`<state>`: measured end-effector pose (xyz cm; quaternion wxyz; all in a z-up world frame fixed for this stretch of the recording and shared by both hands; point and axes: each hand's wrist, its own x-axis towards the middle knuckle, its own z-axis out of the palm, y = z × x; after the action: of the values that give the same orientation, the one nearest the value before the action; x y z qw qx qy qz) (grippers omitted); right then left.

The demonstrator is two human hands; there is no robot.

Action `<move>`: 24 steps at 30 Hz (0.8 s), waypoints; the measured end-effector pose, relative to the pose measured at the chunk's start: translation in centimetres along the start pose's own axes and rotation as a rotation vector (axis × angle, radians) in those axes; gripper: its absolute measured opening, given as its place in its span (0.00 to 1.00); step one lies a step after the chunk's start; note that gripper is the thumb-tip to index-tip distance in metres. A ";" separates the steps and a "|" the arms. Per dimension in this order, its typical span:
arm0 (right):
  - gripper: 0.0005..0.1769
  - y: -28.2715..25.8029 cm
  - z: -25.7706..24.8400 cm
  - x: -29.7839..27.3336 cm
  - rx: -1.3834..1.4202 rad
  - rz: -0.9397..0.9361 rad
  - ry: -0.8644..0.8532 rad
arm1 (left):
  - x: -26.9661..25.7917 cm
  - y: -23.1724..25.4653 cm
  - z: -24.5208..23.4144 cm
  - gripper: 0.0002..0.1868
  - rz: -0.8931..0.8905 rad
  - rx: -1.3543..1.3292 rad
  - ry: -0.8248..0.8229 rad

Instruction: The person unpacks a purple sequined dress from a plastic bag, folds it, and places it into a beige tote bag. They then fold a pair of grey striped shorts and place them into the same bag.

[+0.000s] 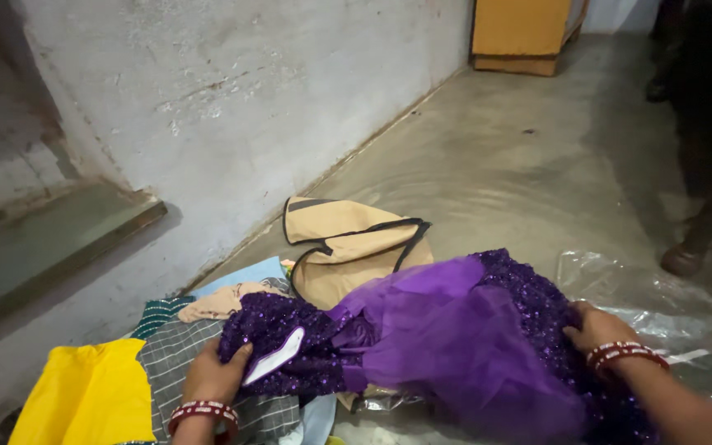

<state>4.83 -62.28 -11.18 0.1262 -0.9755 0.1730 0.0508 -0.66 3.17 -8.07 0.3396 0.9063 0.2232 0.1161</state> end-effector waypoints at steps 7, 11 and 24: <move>0.39 1.2 3.6 4.2 0.225 0.048 -0.120 | 1.1 -1.2 0.7 0.33 0.027 0.030 0.004; 0.29 2.1 2.6 4.9 0.423 0.155 0.121 | 1.1 -1.2 0.8 0.32 -0.015 0.016 -0.025; 0.28 5.1 2.1 5.1 0.375 0.311 0.326 | 0.6 -0.4 0.1 0.35 -0.062 0.075 -0.014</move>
<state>7.68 -68.05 -15.11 0.2657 -0.8922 0.3447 -0.1209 -0.22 3.63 -8.39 0.3105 0.9117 0.2530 0.0909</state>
